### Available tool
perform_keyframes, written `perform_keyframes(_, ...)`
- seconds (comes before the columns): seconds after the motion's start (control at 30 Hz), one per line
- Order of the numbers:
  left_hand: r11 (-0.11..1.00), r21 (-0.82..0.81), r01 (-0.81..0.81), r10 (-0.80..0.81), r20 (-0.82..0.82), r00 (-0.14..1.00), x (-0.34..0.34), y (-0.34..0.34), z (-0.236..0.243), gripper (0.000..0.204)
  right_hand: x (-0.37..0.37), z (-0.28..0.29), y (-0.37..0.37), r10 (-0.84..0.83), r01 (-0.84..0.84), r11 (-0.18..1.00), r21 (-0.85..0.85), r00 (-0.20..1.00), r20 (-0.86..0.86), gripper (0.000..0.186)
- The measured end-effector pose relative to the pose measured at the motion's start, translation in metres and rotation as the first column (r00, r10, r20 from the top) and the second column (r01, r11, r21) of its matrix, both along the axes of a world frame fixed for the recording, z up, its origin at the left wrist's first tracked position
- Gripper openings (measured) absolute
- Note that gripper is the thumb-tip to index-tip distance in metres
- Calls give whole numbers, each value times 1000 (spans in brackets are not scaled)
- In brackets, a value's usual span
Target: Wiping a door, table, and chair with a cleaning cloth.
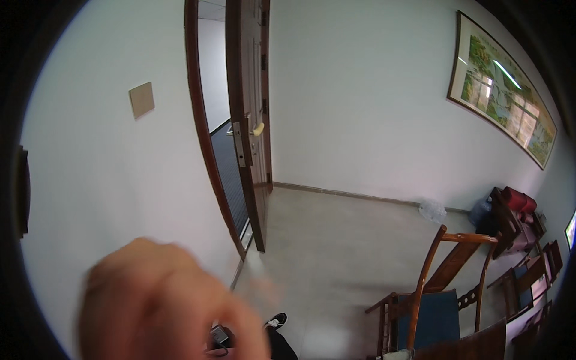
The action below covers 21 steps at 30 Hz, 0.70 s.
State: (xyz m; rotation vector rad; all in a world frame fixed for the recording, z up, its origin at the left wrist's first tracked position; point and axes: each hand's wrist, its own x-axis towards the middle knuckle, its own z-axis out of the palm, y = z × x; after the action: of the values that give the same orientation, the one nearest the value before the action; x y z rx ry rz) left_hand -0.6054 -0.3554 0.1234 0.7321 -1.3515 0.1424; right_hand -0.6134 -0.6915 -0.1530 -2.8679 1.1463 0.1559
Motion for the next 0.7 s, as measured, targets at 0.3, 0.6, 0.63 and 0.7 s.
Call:
perform_keyframes(0.3, 735, 261, 625, -658, 57, 751, 25, -80, 6, 32, 3, 39, 7, 101, -102, 995, -22, 993, -63, 48)
perform_keyframes(0.6, 481, 383, 789, -831, -87, 549, 38, -125, -9, 51, -4, 19, 1, 80, -80, 997, 1, 996, -49, 50)
perform_keyframes(0.63, 472, 390, 791, -833, -97, 545, 38, -125, -12, 54, -3, 16, -1, 78, -78, 997, 7, 996, -48, 51)
perform_keyframes(0.7, 455, 388, 801, -836, -124, 535, 39, -124, -13, 58, 1, 10, -4, 76, -76, 997, 13, 996, -47, 51)
